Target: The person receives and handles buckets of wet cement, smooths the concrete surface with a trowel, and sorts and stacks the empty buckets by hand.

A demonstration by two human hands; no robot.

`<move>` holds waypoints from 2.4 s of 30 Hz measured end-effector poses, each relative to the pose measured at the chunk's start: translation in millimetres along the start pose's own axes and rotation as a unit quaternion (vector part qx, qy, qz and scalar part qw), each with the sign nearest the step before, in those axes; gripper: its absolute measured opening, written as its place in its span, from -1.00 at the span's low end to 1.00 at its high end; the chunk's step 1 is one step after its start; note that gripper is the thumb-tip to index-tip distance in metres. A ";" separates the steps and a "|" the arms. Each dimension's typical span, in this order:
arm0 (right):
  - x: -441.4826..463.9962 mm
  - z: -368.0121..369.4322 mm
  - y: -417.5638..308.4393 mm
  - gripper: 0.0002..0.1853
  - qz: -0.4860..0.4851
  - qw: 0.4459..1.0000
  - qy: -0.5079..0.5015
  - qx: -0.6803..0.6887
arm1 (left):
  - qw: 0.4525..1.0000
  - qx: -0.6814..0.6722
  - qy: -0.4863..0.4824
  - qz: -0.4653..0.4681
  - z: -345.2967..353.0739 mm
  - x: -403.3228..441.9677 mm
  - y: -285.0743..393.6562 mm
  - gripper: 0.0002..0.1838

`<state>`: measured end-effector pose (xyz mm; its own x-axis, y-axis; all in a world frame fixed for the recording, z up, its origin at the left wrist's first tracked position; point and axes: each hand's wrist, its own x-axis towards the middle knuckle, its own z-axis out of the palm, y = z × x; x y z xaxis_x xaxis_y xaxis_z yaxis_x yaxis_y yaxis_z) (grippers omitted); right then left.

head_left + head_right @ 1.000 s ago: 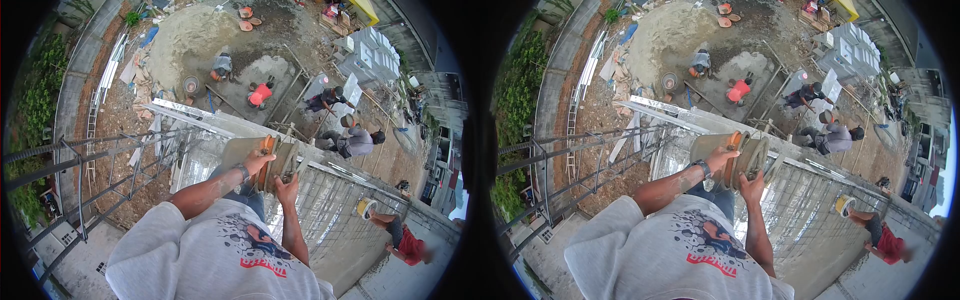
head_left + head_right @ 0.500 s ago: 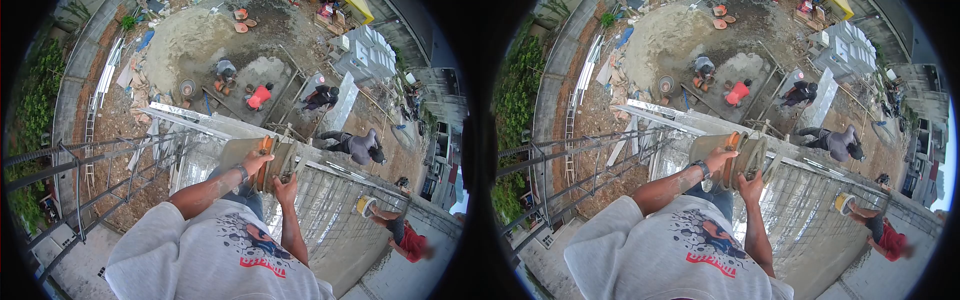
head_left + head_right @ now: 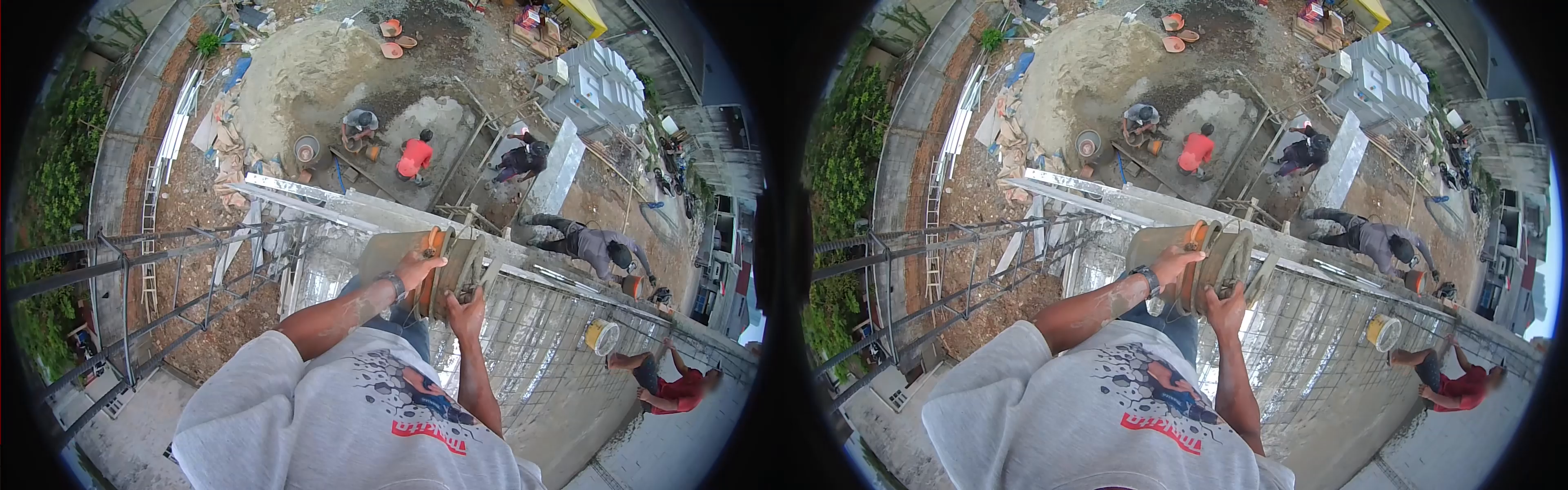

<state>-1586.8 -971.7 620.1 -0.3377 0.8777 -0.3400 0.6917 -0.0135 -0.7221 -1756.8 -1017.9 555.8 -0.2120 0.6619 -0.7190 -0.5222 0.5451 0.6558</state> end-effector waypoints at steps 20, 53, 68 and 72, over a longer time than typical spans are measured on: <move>8.0 8.3 15.6 -0.52 -0.026 1.000 0.002 -0.003 | 1.000 -0.010 -0.014 -0.011 -7.2 3.6 1.3 -0.64; 357.2 -59.0 -364.2 -0.11 -0.286 0.903 0.306 -0.099 | 0.846 0.075 0.232 0.475 -53.4 68.9 477.6 0.09; 289.8 35.1 -128.1 -0.30 -0.168 0.985 -0.027 -0.019 | 0.983 -0.043 0.152 -0.092 -257.3 66.6 -57.7 -0.32; 142.4 40.5 91.5 -0.48 0.036 0.988 -0.087 -0.125 | 0.932 0.269 0.126 -0.209 -278.4 -14.6 -182.0 -0.25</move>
<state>-1597.4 -867.3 481.3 -0.3706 0.7835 -0.4988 0.8466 0.0641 -0.5284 -1888.6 -1270.0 382.8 -0.3046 0.2291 -0.9245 -0.1277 0.9521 0.2780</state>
